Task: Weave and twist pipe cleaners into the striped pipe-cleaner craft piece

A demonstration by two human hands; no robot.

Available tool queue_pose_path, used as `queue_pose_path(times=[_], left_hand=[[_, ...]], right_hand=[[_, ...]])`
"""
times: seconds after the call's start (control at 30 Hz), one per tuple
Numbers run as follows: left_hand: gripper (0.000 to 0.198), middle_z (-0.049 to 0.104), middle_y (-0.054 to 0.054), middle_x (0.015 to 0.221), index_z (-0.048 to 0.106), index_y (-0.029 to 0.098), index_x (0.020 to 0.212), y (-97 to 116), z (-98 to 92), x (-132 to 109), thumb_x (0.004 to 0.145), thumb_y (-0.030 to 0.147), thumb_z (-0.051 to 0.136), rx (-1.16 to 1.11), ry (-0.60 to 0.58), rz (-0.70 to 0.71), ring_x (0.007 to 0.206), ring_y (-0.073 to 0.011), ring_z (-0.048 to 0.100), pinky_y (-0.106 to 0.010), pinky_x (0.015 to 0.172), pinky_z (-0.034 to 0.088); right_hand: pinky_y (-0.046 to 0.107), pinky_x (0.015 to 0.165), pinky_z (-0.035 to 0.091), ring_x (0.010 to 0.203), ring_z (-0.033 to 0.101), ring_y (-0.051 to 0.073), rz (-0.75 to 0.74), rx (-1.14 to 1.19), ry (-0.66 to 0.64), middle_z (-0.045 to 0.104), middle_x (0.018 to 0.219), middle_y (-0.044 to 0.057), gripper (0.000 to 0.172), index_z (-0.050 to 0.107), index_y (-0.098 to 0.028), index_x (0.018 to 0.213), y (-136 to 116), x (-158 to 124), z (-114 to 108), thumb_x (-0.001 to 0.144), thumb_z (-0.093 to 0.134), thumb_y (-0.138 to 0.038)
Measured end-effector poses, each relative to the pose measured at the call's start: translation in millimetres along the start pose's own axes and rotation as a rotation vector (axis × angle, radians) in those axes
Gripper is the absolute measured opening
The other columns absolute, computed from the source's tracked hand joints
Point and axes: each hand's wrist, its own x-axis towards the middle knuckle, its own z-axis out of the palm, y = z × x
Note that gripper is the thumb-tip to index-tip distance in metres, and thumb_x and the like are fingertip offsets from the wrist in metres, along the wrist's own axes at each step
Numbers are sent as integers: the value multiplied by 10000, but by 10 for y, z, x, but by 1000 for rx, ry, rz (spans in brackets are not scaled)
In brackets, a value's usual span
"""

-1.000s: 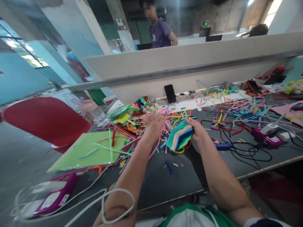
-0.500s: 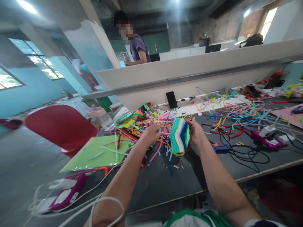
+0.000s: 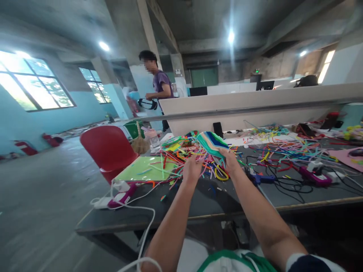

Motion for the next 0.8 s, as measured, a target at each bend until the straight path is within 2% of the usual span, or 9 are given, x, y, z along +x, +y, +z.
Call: queue_pose_path(times=[0.07, 0.13, 0.2, 0.27, 0.33, 0.47, 0.6, 0.7, 0.8], left_hand=[[462, 653, -84, 847, 634, 159, 1139, -2, -10, -117, 737, 384, 675, -129, -12, 5, 787, -222, 606, -375, 799, 469], [520, 644, -80, 874, 605, 158, 1182, -19, -109, -219, 727, 396, 687, -219, 43, 4, 757, -200, 598, -374, 795, 476], [520, 636, -97, 940, 578, 147, 1215, -32, -295, -298, 764, 396, 648, -264, 153, 9, 804, -195, 598, -372, 812, 480], [474, 632, -115, 1028, 580, 146, 1212, -10, -526, -351, 809, 394, 595, -344, 213, 39, 911, -200, 596, -359, 851, 478], [442, 636, -117, 1093, 607, 147, 1178, 71, -743, -379, 825, 411, 573, -496, 135, 59, 989, -209, 592, -345, 872, 477], [444, 664, -101, 1085, 645, 131, 1143, 361, -1004, -391, 816, 427, 592, -678, -179, 84, 1004, -226, 600, -326, 863, 483], [391, 699, -51, 898, 706, 138, 1016, 599, -1080, -413, 806, 450, 601, -738, -423, 99, 824, -197, 633, -299, 780, 496], [357, 703, -28, 817, 723, 152, 943, 656, -1101, -478, 792, 458, 618, -824, -512, 53, 748, -173, 636, -273, 733, 496], [362, 707, -29, 794, 717, 161, 958, 635, -1107, -568, 771, 462, 644, -893, -588, -51, 705, -159, 641, -254, 685, 493]], right_hand=[[303, 646, 580, 673, 694, 181, -5, -31, 1, 738, 791, 9, 345, 669, -185, 883, -107, -81, 4, 588, 807, -300], [300, 638, 577, 669, 693, 186, -4, -71, -34, 740, 791, 23, 343, 675, -179, 882, -237, -205, -28, 589, 810, -295], [290, 635, 573, 669, 692, 184, 9, -108, -82, 740, 799, 30, 330, 680, -181, 882, -367, -371, -68, 598, 810, -287], [277, 630, 568, 672, 690, 178, 29, -148, -136, 740, 813, 35, 314, 685, -180, 890, -478, -564, -89, 618, 804, -284], [260, 615, 561, 667, 686, 168, 29, -185, -181, 740, 823, 36, 315, 690, -180, 908, -564, -758, -76, 630, 799, -280], [238, 629, 553, 658, 683, 151, 88, -270, -257, 739, 812, 36, 300, 702, -171, 902, -674, -1052, 15, 643, 792, -293], [249, 691, 555, 731, 694, 162, 105, -316, -301, 741, 855, 38, 323, 711, -183, 936, -754, -1191, 80, 654, 785, -323], [256, 700, 555, 737, 693, 165, 88, -328, -311, 740, 860, 35, 340, 707, -201, 981, -810, -1248, 76, 696, 753, -380], [260, 690, 554, 713, 688, 163, 88, -336, -307, 739, 843, 35, 353, 708, -205, 983, -848, -1291, 58, 722, 719, -443]])
